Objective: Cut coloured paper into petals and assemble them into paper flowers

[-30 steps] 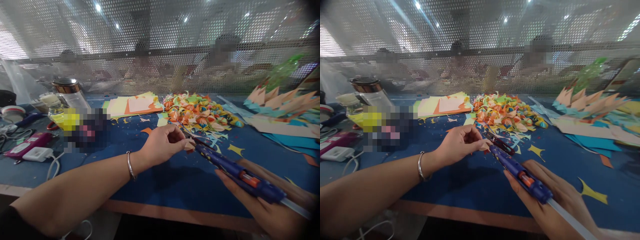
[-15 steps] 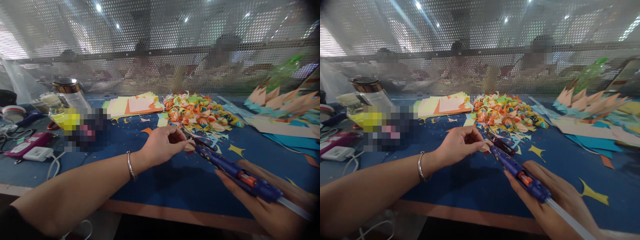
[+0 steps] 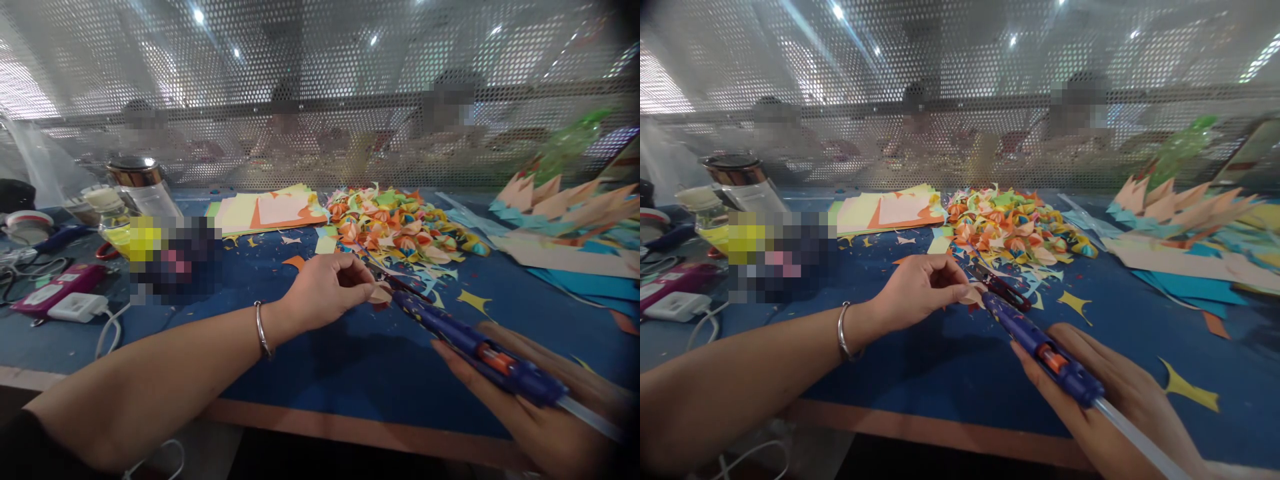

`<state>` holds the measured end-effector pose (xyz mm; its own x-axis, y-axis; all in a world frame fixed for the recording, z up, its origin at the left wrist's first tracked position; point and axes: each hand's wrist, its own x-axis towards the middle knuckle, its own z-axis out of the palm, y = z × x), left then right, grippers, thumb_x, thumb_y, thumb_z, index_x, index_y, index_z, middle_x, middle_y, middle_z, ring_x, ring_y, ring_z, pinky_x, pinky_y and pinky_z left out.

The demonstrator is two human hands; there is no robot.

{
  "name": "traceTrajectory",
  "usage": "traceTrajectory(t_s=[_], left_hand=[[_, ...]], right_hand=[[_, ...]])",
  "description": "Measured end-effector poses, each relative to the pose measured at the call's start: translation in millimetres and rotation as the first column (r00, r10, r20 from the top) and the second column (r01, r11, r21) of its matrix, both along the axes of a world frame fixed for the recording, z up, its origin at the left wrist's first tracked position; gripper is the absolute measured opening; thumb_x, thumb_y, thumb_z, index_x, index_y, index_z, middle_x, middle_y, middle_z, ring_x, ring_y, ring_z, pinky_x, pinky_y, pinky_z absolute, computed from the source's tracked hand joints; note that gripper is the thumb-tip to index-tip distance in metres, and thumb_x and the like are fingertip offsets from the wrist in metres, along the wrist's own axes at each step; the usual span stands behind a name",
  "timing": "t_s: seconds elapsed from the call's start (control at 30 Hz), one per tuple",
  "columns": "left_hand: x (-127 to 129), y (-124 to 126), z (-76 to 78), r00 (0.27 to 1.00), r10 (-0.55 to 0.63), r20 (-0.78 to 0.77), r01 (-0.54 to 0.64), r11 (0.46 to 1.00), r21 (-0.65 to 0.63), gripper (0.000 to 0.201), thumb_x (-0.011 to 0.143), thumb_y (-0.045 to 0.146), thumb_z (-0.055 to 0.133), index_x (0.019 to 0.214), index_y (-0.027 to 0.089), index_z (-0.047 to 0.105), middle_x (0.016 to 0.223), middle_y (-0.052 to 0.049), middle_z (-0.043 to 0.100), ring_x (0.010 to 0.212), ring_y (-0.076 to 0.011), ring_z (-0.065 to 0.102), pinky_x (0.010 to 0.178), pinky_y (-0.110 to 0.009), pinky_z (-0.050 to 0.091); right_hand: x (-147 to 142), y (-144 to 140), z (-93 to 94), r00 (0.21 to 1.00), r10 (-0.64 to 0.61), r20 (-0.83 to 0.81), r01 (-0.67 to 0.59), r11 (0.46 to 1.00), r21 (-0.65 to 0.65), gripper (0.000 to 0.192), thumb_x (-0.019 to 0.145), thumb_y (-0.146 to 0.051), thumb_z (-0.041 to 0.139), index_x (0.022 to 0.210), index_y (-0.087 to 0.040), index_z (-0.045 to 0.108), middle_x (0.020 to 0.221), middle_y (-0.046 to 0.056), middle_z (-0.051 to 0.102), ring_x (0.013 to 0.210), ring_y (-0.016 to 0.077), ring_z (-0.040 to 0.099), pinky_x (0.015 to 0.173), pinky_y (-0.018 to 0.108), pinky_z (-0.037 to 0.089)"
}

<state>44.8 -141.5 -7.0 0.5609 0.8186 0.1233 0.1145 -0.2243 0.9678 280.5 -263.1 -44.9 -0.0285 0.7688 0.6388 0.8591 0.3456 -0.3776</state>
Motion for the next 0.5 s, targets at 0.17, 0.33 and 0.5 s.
traceTrajectory(t_s=[0.17, 0.33, 0.5], left_hand=[[-0.9, 0.3, -1.2, 1.0, -0.017, 0.004, 0.017, 1.0, -0.02, 0.02, 0.078, 0.036, 0.078, 0.08, 0.02, 0.066, 0.083, -0.007, 0.076, 0.076, -0.0169, 0.071, 0.069, -0.03, 0.053], [-1.3, 0.4, -1.2, 1.0, -0.015, 0.0, 0.015, 1.0, -0.01, 0.019, 0.079, 0.036, 0.079, 0.08, 0.02, 0.067, 0.084, -0.007, 0.077, 0.078, -0.0172, 0.072, 0.07, -0.029, 0.054], [-1.5, 2.5, -0.7, 0.999, -0.04, 0.001, 0.04, 0.999, -0.026, 0.018, 0.078, 0.033, 0.08, 0.08, 0.019, 0.068, 0.083, -0.006, 0.077, 0.076, -0.0165, 0.071, 0.07, -0.029, 0.053]], right_hand=[[0.0, -0.1, 0.9, 0.999, 0.034, 0.01, -0.034, 0.999, 0.023, 0.007, 0.09, -0.03, 0.062, 0.084, -0.032, 0.067, 0.071, -0.003, 0.071, 0.055, 0.0229, 0.07, 0.049, 0.029, 0.058], [1.7, -1.4, 0.1, 1.0, 0.013, 0.016, -0.013, 1.0, 0.013, 0.007, 0.091, -0.03, 0.063, 0.085, -0.032, 0.066, 0.073, -0.003, 0.072, 0.056, 0.0238, 0.071, 0.05, 0.03, 0.058], [19.6, -1.3, -22.4, 0.998, -0.047, 0.045, 0.048, 0.999, -0.017, 0.012, 0.092, -0.04, 0.065, 0.095, -0.029, 0.069, 0.087, 0.002, 0.078, 0.068, 0.026, 0.076, 0.059, 0.034, 0.062]])
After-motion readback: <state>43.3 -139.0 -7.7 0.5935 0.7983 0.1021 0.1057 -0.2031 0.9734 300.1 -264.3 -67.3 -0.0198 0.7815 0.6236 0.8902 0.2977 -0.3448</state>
